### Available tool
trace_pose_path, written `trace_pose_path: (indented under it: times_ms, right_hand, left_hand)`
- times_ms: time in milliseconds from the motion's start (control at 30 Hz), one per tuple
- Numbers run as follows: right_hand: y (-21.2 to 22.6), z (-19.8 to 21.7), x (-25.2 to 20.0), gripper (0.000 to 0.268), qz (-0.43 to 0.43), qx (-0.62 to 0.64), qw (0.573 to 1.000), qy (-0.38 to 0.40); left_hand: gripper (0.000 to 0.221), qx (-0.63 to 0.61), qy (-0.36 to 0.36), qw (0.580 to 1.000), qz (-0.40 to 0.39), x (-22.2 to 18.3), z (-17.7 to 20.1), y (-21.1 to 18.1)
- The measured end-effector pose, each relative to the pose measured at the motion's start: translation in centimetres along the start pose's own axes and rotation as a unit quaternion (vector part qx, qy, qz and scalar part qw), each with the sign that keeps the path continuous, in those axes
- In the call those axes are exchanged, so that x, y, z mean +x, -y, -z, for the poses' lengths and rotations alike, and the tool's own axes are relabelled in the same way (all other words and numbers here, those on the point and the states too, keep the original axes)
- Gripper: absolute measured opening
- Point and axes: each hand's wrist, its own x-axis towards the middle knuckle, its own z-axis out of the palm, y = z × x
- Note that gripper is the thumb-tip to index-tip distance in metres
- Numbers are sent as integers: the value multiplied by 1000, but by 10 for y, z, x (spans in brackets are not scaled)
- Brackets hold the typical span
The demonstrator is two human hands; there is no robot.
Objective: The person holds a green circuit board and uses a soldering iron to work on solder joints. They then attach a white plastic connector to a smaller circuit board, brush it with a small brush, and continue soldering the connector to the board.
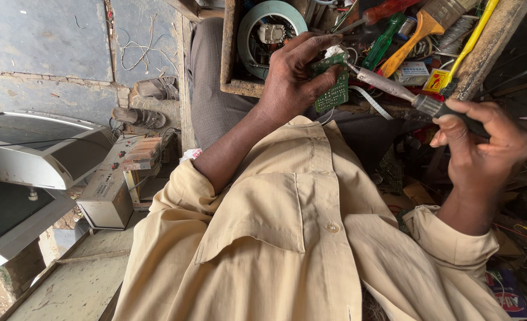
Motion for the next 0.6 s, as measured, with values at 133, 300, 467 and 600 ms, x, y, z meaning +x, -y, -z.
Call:
trace_pose_path:
  times_ms: [133, 300, 467, 600]
  right_hand:
    - [-20, 2, -1, 13, -91, 135, 986, -25]
    - [-44, 5, 0, 7, -118, 201, 972, -8]
    - [-54, 2, 0, 9, -121, 203, 971, -23]
    - [-56, 2, 3, 9, -83, 181, 980, -17]
  left_hand:
    - [39, -18, 4, 1000, 5, -1, -2, 3]
    - [39, -30, 3, 1000, -1, -2, -2, 6]
    - [40, -31, 10, 999, 9, -1, 0, 7]
    - [40, -23, 11, 1000, 3, -1, 0, 6]
